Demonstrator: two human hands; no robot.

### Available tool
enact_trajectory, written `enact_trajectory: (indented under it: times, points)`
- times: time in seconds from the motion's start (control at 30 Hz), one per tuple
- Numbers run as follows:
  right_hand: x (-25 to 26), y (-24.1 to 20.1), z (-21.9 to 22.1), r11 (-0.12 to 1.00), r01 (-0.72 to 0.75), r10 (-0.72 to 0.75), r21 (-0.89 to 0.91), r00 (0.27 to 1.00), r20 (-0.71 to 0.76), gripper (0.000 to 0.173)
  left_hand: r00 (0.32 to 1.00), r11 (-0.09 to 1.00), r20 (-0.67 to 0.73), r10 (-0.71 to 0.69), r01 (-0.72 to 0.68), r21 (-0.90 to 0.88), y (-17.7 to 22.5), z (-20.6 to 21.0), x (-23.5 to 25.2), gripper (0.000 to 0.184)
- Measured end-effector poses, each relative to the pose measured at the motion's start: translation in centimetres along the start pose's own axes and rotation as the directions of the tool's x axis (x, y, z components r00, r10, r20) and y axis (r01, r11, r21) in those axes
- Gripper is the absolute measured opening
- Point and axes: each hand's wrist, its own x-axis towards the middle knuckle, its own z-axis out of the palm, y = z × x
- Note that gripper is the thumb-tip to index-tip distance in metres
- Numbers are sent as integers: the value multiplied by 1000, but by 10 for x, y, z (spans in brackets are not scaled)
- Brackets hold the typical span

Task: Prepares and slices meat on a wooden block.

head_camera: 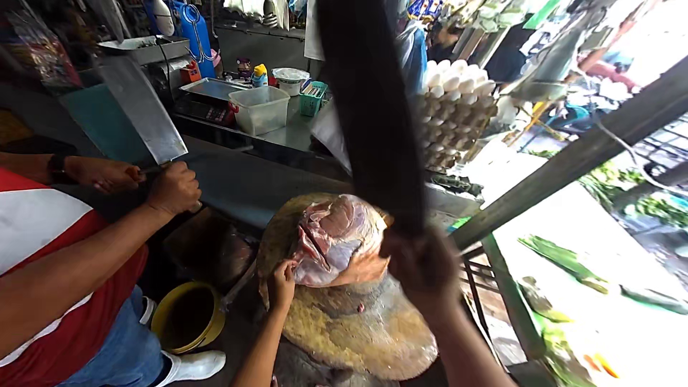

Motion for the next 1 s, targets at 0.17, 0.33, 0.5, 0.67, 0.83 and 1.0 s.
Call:
enact_trajectory:
  times: [0.17,0.33,0.5,0.67,0.83,1.0]
  points:
    - [108,-77,-29,917,273,-141,290,904,-405,25,1000,1000,-16,-20,20,-5,-5,2,-6,24]
    - [-4,12,29,971,-238,240,-26,969,65,23,999,999,-47,18,-19,-27,-6,4,-7,24]
    - [-116,81,75,509,-342,860,-790,181,476,43,992,992,4,-123,123,-30,-19,3,-27,19]
    - [-129,76,76,507,-326,862,-798,190,469,42,980,977,-1,-200,199,-78,-12,8,-50,38]
    - [-117,56,82,443,-324,896,-836,150,417,39,1000,999,-11,-2,2,-39,18,13,-18,52]
    - [-146,60,90,460,-385,888,-800,197,415,39,979,977,40,-201,203,-67,22,11,0,40]
